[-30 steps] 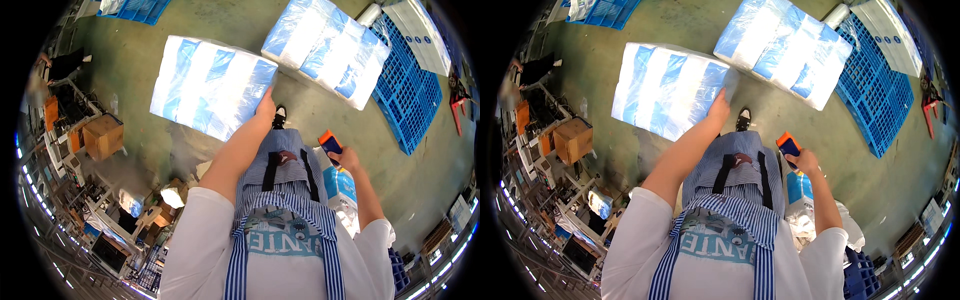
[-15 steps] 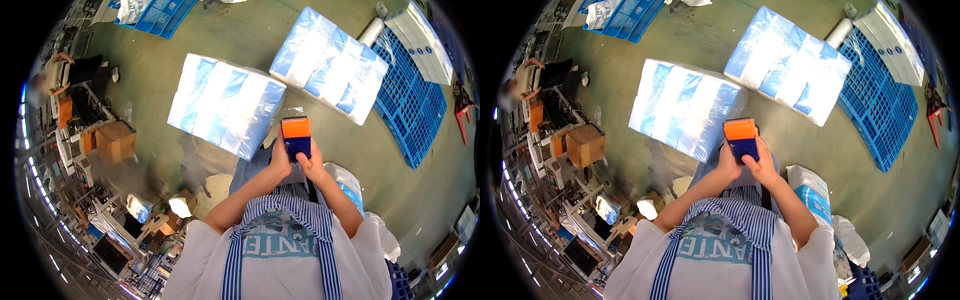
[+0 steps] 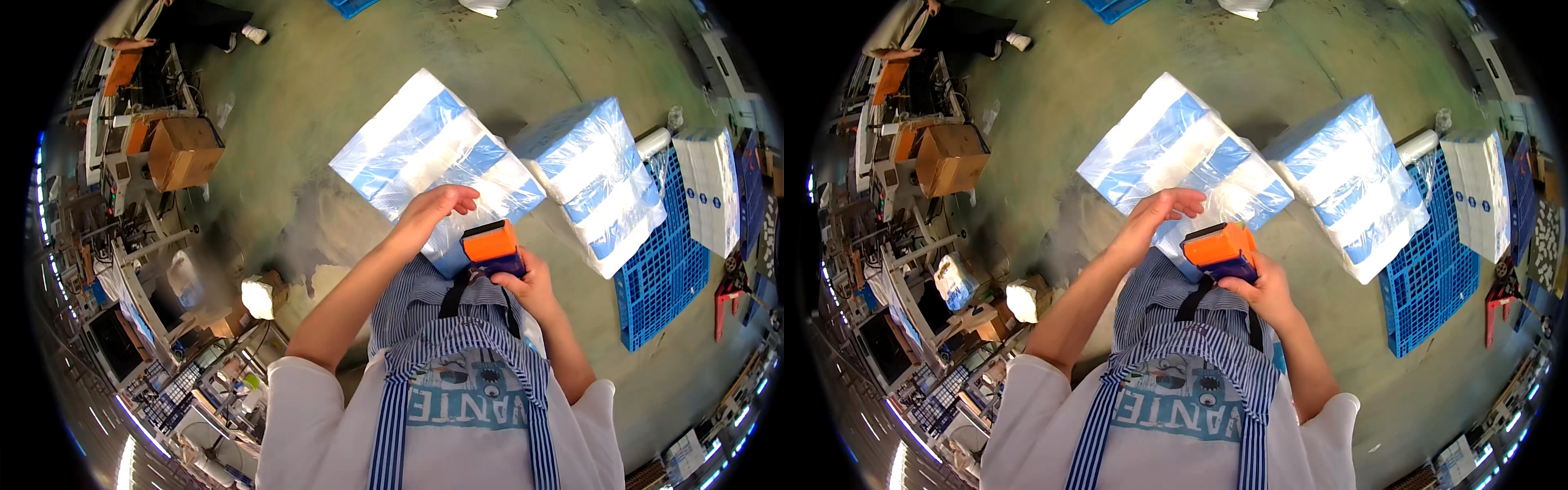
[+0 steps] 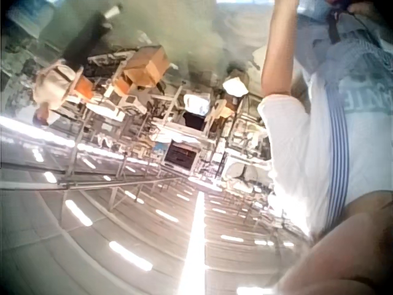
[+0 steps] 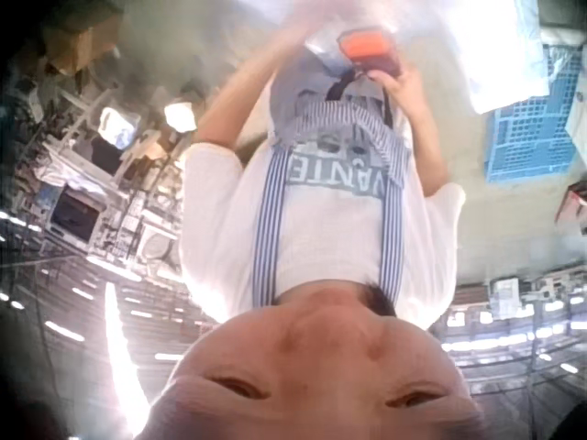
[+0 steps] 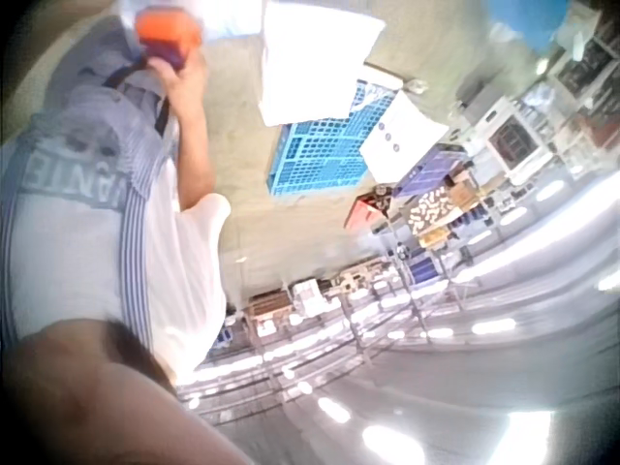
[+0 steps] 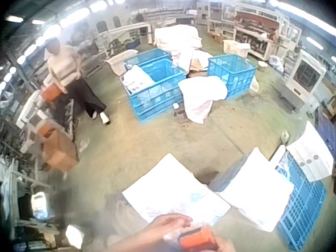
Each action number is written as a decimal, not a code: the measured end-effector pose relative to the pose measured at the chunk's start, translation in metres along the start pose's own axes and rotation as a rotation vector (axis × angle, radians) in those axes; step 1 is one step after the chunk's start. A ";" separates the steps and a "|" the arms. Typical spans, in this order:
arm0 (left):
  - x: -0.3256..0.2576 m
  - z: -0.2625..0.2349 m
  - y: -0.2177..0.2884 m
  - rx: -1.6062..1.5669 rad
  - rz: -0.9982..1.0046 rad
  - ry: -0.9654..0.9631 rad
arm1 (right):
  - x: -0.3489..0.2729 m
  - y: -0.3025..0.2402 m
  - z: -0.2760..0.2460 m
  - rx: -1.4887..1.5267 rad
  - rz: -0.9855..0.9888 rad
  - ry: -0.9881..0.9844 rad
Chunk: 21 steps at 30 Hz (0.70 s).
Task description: The person places three tissue boxes into a plastic bag, folds the bag over, and seals the package with tape using a tape dispenser.
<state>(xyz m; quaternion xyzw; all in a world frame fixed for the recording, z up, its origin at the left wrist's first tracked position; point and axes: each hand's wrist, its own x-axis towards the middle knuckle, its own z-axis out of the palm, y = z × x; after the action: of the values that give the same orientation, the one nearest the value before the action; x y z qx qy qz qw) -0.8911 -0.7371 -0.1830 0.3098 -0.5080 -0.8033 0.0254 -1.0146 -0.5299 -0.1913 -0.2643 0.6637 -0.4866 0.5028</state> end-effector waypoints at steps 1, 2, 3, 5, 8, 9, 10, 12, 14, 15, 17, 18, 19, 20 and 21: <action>0.003 -0.009 0.013 0.016 -0.073 -0.073 | 0.008 -0.003 0.005 -0.076 -0.018 -0.015; 0.006 -0.019 0.020 0.036 -0.144 -0.150 | 0.017 -0.008 0.010 -0.129 -0.022 -0.022; 0.010 -0.031 0.023 0.017 -0.143 -0.148 | 0.025 -0.013 0.016 -0.180 -0.026 -0.027; 0.018 -0.053 0.027 -0.015 -0.146 -0.146 | 0.040 -0.023 0.027 -0.237 0.026 -0.050; 0.033 -0.089 0.030 0.169 -0.068 -0.048 | 0.060 -0.038 0.051 -0.159 0.163 -0.001; 0.039 -0.107 0.030 0.252 -0.058 -0.011 | 0.068 -0.047 0.061 -0.192 0.196 0.012; 0.052 -0.133 0.028 0.255 -0.021 0.015 | 0.076 -0.060 0.070 -0.224 0.230 0.028; 0.084 -0.196 0.043 0.215 0.021 0.158 | 0.093 -0.079 0.081 -0.411 0.241 0.030; 0.118 -0.256 0.075 0.360 0.029 0.482 | 0.101 -0.069 0.083 -0.410 0.326 0.059; 0.135 -0.294 0.074 0.451 0.021 0.502 | 0.104 -0.064 0.084 -0.411 0.366 0.069; 0.158 -0.324 0.046 0.617 -0.034 0.506 | 0.118 -0.074 0.089 -0.444 0.356 0.105; 0.168 -0.324 0.025 0.692 -0.085 0.495 | 0.123 -0.072 0.090 -0.517 0.359 0.103; 0.179 -0.323 0.003 0.766 -0.136 0.477 | 0.128 -0.071 0.092 -0.591 0.365 0.103; 0.186 -0.319 -0.022 0.767 -0.171 0.495 | 0.129 -0.068 0.092 -0.635 0.375 0.097; 0.189 -0.314 -0.049 0.769 -0.210 0.512 | 0.127 -0.062 0.091 -0.679 0.386 0.089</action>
<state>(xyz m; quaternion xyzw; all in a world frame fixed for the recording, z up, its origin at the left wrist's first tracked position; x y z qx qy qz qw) -0.8657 -1.0324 -0.4045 0.5347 -0.7118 -0.4530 -0.0481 -0.9844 -0.6953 -0.1884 -0.2648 0.8455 -0.1467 0.4398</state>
